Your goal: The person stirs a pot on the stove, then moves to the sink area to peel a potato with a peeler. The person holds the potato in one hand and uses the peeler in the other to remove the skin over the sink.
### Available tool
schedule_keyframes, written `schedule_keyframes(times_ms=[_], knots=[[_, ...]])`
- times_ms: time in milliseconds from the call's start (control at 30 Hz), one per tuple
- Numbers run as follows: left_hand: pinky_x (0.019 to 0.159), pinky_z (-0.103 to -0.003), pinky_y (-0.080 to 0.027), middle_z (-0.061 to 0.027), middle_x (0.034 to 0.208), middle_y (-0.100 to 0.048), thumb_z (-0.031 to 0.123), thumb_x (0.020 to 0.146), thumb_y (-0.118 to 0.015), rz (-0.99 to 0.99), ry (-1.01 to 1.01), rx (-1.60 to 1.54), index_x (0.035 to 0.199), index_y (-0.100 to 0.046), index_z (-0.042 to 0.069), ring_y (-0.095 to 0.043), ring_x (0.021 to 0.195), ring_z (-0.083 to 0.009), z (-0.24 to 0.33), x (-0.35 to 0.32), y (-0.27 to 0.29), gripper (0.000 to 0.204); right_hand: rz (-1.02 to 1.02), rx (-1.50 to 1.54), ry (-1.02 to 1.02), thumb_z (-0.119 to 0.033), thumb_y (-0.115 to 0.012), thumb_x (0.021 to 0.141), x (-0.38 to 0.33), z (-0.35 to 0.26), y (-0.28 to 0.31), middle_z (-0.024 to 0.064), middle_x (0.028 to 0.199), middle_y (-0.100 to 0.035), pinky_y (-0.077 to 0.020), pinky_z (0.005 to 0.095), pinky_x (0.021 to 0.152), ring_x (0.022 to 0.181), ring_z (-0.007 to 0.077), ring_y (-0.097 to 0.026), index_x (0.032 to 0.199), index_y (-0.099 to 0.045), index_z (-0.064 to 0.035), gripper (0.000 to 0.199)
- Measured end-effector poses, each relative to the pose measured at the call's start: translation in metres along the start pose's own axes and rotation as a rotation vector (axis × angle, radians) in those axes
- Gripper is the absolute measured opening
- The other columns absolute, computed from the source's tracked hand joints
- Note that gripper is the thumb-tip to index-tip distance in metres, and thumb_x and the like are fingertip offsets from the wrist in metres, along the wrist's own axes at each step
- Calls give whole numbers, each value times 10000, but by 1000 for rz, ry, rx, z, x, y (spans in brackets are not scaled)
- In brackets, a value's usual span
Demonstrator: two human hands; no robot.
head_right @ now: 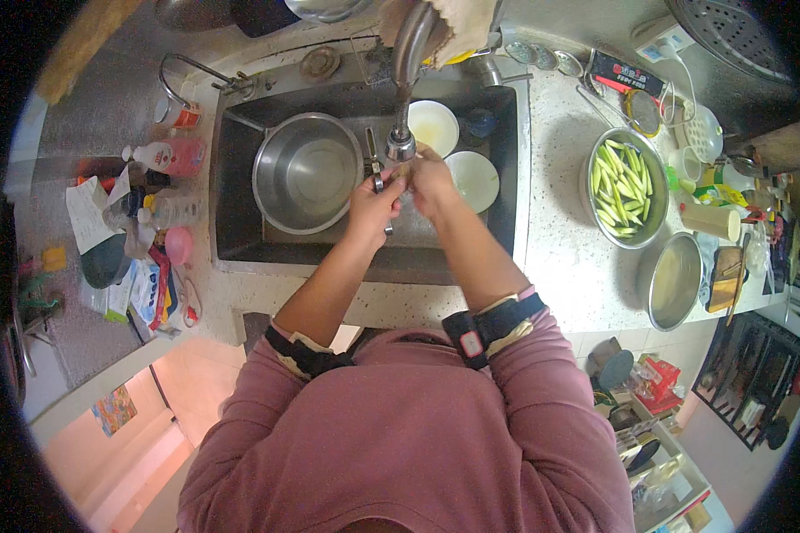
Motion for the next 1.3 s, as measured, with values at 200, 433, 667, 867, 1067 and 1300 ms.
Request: schedule_keyframes(times_ms=[200, 433, 667, 867, 1067, 1300], knots=[[415, -214, -357, 32, 711, -536, 243, 850, -671, 45, 94, -51, 1010, -583, 67, -475, 506, -58, -9, 14, 0, 254, 614, -1311, 339, -525, -364, 933, 64, -121, 116, 102, 610, -617, -490, 403, 605, 529, 230, -596, 715, -626, -30, 601], [417, -207, -325, 5, 798, -551, 360, 905, -582, 29, 121, 21, 1008, -547, 101, -445, 509, -66, -15, 10, 1, 281, 620, -1550, 410, -270, -324, 958, 112, -196, 148, 232, 857, -650, -486, 478, 727, 803, 369, -631, 957, -631, -12, 401], [403, -205, -281, -13, 719, -525, 369, 937, -526, -106, 198, -161, 919, -518, 80, -371, 471, -54, -21, -5, 9, 289, 333, -975, 210, -256, -547, 883, 59, -136, 104, 63, 848, -658, -514, 345, 550, 688, 186, -639, 1067, -546, -68, 262], [392, -205, -272, -7, 681, -493, 332, 960, -492, -231, 197, -326, 907, -501, 77, -371, 449, -59, -16, -30, 3, 260, -342, -33, -211, -286, -524, 946, -76, 1, 13, -15, 894, -543, -493, 313, 766, 835, 120, -576, 1250, -476, -132, 344], [401, -188, -265, 6, 700, -480, 291, 969, -480, -387, 135, -260, 993, -474, 131, -357, 452, -39, 7, -57, -5, 162, -188, 130, -19, -282, -474, 964, -122, -5, -18, -2, 786, -512, -489, 306, 664, 691, 130, -565, 1190, -516, -153, 263], [416, -183, -273, -14, 708, -490, 278, 965, -493, -476, 88, -139, 1099, -480, 147, -349, 473, -45, 18, -81, -19, 188, -77, 253, 129, -334, -373, 993, -136, -20, -22, 75, 1081, -601, -468, 286, 616, 730, 141, -567, 928, -555, -103, 301]])
Point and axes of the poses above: each hand's wrist, its own x-axis towards the middle knuckle, its own y-axis out of the back of the hand, z = x × y, the point moved 2 cm from there along x, towards the middle knuckle
